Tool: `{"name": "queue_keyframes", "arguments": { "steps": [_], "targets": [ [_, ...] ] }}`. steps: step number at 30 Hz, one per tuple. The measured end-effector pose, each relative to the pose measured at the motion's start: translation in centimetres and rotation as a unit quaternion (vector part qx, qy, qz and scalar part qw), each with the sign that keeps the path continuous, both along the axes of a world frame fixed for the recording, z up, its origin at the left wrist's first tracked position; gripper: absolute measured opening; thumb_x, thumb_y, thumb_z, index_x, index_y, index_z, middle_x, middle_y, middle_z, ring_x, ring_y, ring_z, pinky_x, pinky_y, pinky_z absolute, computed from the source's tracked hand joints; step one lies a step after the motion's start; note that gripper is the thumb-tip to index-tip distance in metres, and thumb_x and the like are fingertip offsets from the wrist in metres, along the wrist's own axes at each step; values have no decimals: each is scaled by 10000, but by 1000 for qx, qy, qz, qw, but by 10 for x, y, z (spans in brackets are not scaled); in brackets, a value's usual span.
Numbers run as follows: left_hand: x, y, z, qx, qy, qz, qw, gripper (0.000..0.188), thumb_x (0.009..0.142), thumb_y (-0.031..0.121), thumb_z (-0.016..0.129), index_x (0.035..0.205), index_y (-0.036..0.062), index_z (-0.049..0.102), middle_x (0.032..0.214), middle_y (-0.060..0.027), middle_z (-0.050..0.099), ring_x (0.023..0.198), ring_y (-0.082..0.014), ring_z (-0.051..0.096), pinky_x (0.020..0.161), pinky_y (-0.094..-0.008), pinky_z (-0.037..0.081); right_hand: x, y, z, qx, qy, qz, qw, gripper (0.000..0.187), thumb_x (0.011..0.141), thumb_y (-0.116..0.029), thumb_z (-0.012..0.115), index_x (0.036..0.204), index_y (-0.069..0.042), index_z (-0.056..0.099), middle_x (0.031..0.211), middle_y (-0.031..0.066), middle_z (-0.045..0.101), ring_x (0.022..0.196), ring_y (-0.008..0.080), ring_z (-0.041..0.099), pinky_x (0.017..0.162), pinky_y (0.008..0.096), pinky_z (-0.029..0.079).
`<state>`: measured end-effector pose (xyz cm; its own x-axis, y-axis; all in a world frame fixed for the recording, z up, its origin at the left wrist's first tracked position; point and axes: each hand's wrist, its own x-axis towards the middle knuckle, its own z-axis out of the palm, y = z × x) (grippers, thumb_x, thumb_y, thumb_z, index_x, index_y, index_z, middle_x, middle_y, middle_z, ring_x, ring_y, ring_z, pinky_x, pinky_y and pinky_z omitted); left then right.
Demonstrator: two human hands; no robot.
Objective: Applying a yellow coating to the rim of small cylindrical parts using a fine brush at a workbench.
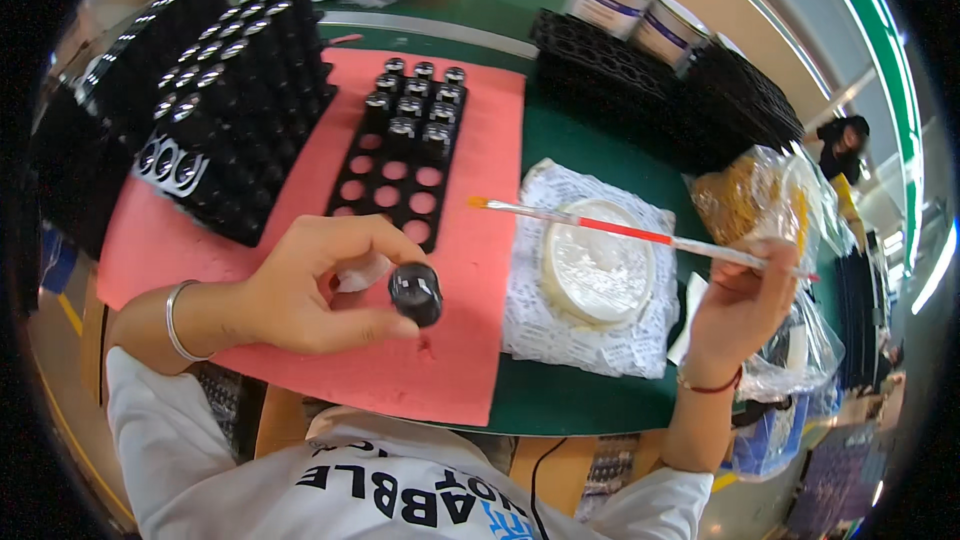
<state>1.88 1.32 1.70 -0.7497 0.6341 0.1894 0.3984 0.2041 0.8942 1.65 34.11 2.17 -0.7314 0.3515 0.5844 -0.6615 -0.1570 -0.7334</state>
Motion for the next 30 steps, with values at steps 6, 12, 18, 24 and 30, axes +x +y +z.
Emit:
{"name": "queue_keyframes", "arguments": {
  "steps": [6, 12, 18, 24, 30],
  "targets": [
    [12, -32, 35, 32, 474, 122, 871, 362, 564, 151, 725, 862, 34, 557, 742, -64, 570, 595, -163, 526, 503, -238, 397, 9, -9, 5, 44, 19, -22, 999, 208, 869, -235, 453, 780, -49, 482, 660, 26, 469, 555, 77, 421, 509, 164, 357],
    [17, -103, 37, 134, 365, 530, 754, 241, 741, 67, 617, 944, -31, 532, 671, 61, 436, 564, -1, 335, 481, -133, 228, 8, -8, 7, 37, 41, -22, 998, 206, 864, -246, 465, 804, -53, 499, 663, 38, 499, 543, 83, 458, 500, 162, 383],
    [1, -134, 30, -14, 206, 539, 817, 151, 723, 90, 624, 806, -30, 585, 586, 84, 350, 562, -8, 293, 477, -178, 200, 12, -9, 8, 42, 49, -34, 997, 199, 869, -230, 458, 801, -47, 498, 674, 40, 502, 549, 86, 472, 503, 169, 393],
    [-1, -133, 30, -91, 246, 556, 788, 172, 693, 121, 623, 796, -14, 593, 538, 65, 266, 508, -24, 252, 451, -202, 187, 11, -5, 9, 56, 62, -26, 996, 195, 872, -217, 449, 793, -44, 494, 679, 42, 504, 539, 94, 464, 498, 174, 383],
    [-4, -135, 31, -116, 231, 547, 796, 186, 699, 126, 619, 812, -20, 590, 535, 61, 262, 514, -23, 249, 450, -207, 183, 12, -3, 7, 47, 70, -33, 996, 182, 872, -181, 431, 803, -27, 498, 700, 65, 520, 541, 113, 498, 470, 200, 413]
  ]
}}
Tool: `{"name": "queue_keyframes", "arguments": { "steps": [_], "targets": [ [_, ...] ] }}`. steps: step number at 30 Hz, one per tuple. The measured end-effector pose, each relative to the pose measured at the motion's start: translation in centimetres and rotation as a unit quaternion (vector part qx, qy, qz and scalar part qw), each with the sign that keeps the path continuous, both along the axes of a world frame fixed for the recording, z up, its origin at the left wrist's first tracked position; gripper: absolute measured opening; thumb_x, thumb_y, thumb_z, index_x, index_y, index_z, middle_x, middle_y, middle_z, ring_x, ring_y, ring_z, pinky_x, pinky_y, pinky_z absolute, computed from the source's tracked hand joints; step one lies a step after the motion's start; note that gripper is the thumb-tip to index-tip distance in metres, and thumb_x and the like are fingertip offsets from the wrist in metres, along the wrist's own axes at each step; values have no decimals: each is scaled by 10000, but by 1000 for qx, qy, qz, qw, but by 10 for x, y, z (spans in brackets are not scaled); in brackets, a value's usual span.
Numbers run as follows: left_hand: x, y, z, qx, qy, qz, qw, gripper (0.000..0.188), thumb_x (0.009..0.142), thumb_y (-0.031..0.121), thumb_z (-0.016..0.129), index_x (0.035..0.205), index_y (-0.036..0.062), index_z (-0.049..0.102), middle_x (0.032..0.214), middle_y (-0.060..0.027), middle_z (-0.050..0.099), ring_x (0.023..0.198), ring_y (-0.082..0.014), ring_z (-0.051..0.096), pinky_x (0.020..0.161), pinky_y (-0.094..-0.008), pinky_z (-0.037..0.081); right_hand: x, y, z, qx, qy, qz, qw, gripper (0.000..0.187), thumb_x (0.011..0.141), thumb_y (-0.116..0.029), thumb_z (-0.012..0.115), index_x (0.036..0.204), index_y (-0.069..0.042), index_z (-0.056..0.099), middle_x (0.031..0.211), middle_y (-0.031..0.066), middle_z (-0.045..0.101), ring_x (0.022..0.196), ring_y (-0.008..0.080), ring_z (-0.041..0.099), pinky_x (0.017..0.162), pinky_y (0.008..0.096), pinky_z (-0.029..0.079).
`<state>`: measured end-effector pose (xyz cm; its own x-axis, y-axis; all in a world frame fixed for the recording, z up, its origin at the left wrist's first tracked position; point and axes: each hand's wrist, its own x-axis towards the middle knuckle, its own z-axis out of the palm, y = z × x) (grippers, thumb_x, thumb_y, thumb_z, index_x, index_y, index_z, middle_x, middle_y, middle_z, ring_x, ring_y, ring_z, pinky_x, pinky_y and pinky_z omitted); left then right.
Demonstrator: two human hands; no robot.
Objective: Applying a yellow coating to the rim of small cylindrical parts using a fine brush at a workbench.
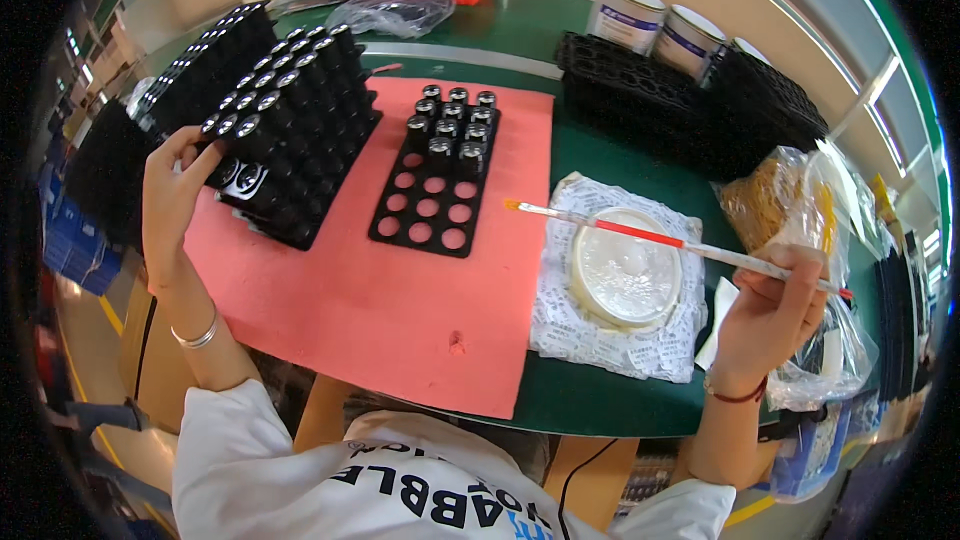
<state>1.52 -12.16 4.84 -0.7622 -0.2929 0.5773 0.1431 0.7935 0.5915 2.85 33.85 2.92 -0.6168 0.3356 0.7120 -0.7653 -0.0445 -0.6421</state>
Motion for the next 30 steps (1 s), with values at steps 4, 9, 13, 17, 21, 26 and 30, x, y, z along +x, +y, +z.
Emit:
{"name": "queue_keyframes", "arguments": {
  "steps": [4, 9, 13, 17, 21, 26, 30],
  "targets": [
    [5, 3, 4, 22, -38, -16, 999, 202, 732, 111, 591, 876, -30, 577, 554, 55, 339, 522, -21, 293, 457, -200, 216, -1, 3, 0, -6, 3, -19, 1000, 181, 873, -159, 427, 810, -4, 498, 729, 88, 539, 523, 148, 530, 494, 243, 458],
    [14, 18, -1, 93, 62, 23, 993, 252, 789, 92, 541, 1022, -4, 533, 589, 49, 366, 564, -36, 332, 525, -182, 277, 0, 5, 1, 22, 17, -8, 1000, 175, 881, -140, 406, 806, -7, 490, 701, 110, 545, 542, 145, 504, 511, 244, 424],
    [43, 40, 2, 76, 179, 4, 981, 183, 825, 73, 487, 993, 14, 530, 630, 52, 343, 582, -30, 323, 540, -166, 274, -2, -3, 6, 36, 17, -20, 999, 203, 878, -150, 430, 776, 4, 516, 674, 70, 541, 550, 118, 515, 545, 222, 422],
    [49, 84, -6, 20, 184, -47, 982, 103, 830, 61, 465, 886, 24, 543, 700, 42, 435, 590, -23, 335, 514, -153, 246, -4, 5, 2, 63, 19, -35, 997, 183, 871, -130, 443, 796, 18, 518, 730, 81, 560, 595, 116, 548, 559, 220, 447],
    [51, 124, -13, -29, 78, -151, 985, 49, 784, 29, 505, 785, 5, 548, 687, 3, 475, 550, -52, 343, 483, -196, 270, 0, 1, 5, 104, 27, -67, 992, 179, 848, -108, 487, 795, 47, 560, 771, 64, 581, 632, 104, 578, 569, 182, 454],
    [43, 161, -27, -125, 32, -243, 961, 58, 703, 32, 586, 733, 39, 538, 590, -52, 431, 487, -142, 377, 436, -260, 303, -6, 2, 1, 181, 62, -124, 974, 149, 819, -101, 522, 764, 13, 601, 744, 84, 608, 620, 124, 587, 545, 203, 444],
    [51, 180, -29, -172, 30, -288, 942, 100, 659, 55, 615, 723, 62, 538, 609, -48, 469, 499, -168, 433, 454, -261, 372, -16, 1, -5, 241, 70, -127, 960, 117, 809, -113, 535, 830, -25, 610, 749, 72, 610, 620, 118, 581, 532, 198, 435]
  ]
}}
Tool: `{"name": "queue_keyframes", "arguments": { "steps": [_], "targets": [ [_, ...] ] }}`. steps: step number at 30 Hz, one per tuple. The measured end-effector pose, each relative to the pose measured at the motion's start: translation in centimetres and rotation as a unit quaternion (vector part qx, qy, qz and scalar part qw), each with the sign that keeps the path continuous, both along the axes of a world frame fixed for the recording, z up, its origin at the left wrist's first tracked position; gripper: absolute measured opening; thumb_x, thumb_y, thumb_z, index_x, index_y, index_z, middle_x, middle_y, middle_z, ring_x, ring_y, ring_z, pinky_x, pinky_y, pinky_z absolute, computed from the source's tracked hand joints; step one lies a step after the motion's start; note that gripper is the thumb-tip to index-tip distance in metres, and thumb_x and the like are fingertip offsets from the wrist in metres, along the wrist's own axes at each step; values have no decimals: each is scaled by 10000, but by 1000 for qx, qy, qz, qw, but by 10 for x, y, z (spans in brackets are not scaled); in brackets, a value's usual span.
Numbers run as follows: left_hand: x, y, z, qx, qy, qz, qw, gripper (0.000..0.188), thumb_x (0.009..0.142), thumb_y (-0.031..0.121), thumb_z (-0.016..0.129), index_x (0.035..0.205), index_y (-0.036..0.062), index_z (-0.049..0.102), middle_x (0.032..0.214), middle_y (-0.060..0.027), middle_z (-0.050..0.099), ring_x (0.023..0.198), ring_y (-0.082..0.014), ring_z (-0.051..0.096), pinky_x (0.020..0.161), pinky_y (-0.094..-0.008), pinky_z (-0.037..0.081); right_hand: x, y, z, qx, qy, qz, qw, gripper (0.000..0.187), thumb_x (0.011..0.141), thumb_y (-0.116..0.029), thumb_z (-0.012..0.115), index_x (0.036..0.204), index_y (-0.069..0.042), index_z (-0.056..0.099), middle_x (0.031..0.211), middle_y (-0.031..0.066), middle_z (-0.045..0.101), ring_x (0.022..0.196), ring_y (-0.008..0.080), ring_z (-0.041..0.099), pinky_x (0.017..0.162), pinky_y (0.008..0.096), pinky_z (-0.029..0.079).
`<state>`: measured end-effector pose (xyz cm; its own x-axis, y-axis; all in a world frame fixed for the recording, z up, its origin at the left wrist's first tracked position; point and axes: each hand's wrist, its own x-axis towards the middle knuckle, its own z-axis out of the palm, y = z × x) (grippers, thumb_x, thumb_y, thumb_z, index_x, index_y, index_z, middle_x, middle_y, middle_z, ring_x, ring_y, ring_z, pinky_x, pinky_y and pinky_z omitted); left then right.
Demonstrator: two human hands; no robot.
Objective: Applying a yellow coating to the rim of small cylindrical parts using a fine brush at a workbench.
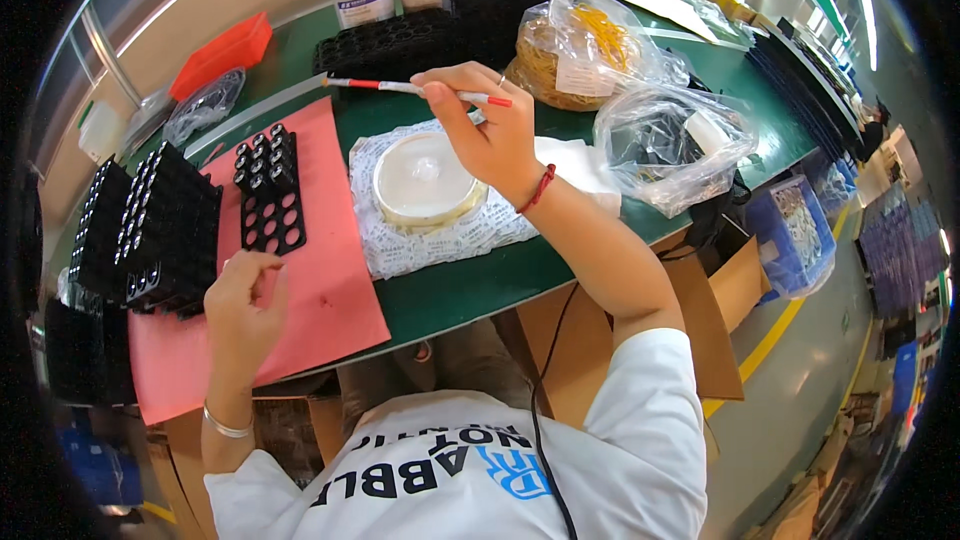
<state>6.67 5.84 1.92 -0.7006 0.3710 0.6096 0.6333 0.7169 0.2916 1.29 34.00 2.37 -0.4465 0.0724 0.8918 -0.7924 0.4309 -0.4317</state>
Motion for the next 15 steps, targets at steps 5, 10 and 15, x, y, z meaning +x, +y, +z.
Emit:
{"name": "queue_keyframes", "arguments": {
  "steps": [5, 10, 15],
  "targets": [
    [-23, 3, 3, -41, -11, -12, 999, 98, 674, 110, 606, 729, 51, 550, 596, -61, 464, 505, -177, 449, 467, -277, 363, -8, 3, -5, -11, -35, -28, 999, 152, 832, -134, 509, 883, -33, 609, 746, 51, 602, 590, 92, 552, 519, 189, 416],
    [-59, 2, 16, -55, -26, 59, 996, 140, 687, 200, 604, 711, 75, 546, 622, -52, 513, 548, -211, 508, 495, -318, 404, -9, 1, -7, -39, -52, -19, 998, 167, 837, -143, 504, 913, -32, 603, 800, 61, 597, 591, 89, 550, 530, 190, 410],
    [-86, -12, 11, -130, -21, 248, 960, 308, 676, 334, 595, 762, 42, 545, 733, -103, 589, 684, -289, 581, 576, -389, 468, -12, -3, -10, -7, -67, -24, 997, 154, 838, -121, 494, 907, -34, 600, 810, 65, 590, 592, 96, 549, 538, 194, 409]
  ]
}}
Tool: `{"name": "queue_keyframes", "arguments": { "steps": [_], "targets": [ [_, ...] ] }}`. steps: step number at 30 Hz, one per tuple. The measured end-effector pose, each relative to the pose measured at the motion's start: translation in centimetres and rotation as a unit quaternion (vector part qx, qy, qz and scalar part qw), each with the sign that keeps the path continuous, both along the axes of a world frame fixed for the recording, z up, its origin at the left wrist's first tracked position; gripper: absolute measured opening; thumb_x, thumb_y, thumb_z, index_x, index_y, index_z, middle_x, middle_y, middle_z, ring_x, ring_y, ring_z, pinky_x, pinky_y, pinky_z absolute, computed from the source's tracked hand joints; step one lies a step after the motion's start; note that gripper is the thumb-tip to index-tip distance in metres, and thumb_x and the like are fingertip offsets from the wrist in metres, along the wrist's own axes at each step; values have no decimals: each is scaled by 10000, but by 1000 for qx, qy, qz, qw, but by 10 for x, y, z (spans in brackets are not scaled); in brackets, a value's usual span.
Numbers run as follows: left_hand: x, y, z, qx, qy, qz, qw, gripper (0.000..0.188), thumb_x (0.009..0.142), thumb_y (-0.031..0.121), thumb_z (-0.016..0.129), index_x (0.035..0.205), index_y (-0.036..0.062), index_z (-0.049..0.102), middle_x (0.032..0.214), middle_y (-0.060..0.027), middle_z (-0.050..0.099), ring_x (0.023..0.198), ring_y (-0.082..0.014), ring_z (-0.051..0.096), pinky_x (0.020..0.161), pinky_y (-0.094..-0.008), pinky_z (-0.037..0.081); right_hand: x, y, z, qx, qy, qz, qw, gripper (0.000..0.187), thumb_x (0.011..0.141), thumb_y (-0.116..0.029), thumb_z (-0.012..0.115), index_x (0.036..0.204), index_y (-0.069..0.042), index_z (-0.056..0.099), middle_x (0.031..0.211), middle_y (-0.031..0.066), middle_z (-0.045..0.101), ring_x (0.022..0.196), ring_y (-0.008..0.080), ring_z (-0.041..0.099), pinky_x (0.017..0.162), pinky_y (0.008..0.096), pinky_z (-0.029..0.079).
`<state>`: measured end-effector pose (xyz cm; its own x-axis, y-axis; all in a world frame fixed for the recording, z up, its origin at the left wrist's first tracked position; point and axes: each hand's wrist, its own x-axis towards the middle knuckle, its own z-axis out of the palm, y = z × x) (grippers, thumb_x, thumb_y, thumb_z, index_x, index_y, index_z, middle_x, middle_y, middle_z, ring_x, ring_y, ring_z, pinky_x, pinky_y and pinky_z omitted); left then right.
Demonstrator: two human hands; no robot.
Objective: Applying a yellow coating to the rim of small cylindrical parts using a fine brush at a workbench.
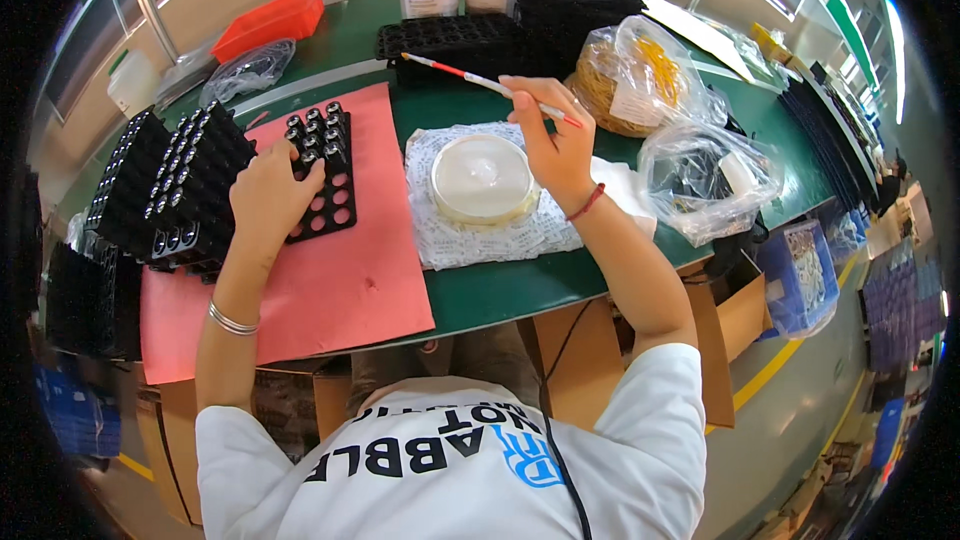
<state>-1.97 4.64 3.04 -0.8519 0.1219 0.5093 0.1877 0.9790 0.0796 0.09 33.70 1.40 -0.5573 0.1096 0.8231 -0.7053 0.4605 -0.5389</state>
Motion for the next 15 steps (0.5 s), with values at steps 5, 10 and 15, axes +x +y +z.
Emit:
{"name": "queue_keyframes", "arguments": {
  "steps": [5, 10, 15],
  "targets": [
    [-13, -14, -18, 7, -61, 33, 998, 387, 687, 391, 589, 811, 29, 531, 762, -118, 594, 708, -289, 592, 600, -392, 481, 7, -4, 0, 10, -19, -5, 1000, 170, 844, -121, 473, 913, -22, 593, 792, 68, 578, 602, 99, 547, 576, 207, 403],
    [-20, -19, -24, 56, -80, 15, 995, 364, 702, 384, 579, 827, 44, 545, 781, -107, 594, 717, -293, 589, 606, -394, 476, 17, -5, 10, 47, 31, -7, 998, 208, 854, -148, 457, 902, 11, 584, 803, 91, 569, 615, 110, 547, 569, 205, 411],
    [-27, -15, -28, 81, -126, 2, 989, 349, 702, 355, 585, 892, 62, 573, 851, -100, 602, 781, -292, 577, 674, -368, 462, 17, -5, 9, 72, 75, 14, 994, 201, 852, -139, 458, 900, 18, 574, 822, 112, 569, 631, 124, 559, 587, 219, 439]
  ]
}}
